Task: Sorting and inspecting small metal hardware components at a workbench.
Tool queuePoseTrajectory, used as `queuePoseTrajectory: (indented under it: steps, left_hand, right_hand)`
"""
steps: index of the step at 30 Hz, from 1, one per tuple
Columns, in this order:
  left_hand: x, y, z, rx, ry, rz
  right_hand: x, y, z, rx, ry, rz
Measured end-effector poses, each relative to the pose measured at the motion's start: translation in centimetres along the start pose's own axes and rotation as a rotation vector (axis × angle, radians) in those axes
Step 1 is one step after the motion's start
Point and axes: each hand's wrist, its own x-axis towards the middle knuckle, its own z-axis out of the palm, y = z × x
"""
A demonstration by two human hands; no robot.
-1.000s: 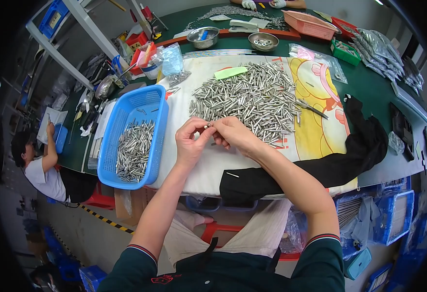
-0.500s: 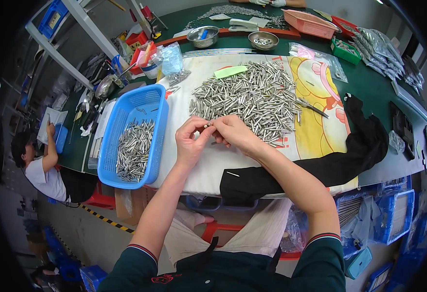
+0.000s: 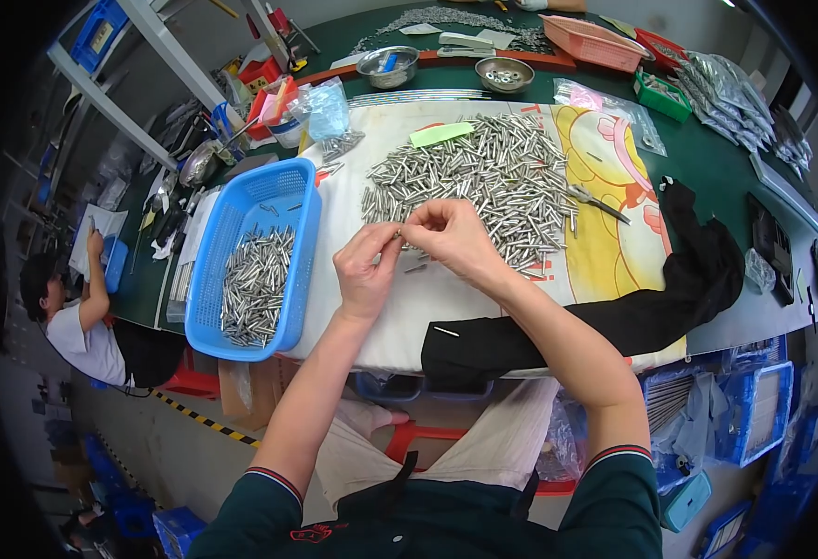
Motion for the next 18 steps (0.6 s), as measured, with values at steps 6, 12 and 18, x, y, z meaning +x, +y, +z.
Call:
queuePoseTrajectory:
  steps: [6, 12, 18]
  left_hand:
    - [0.07, -0.23, 0.01, 0.105, 0.028, 0.097]
    - [0.01, -0.28, -0.04, 0.103, 0.004, 0.095]
    - [-0.07, -0.08, 0.12, 0.040, -0.022, 0.036]
  right_hand:
    - [0.18, 0.42, -0.04, -0.048, 0.006, -0.021]
    - [0.24, 0.47, -0.22, -0.052, -0.011, 0.001]
    - [0.30, 0.74, -0.31, -0.046, 0.000, -0.004]
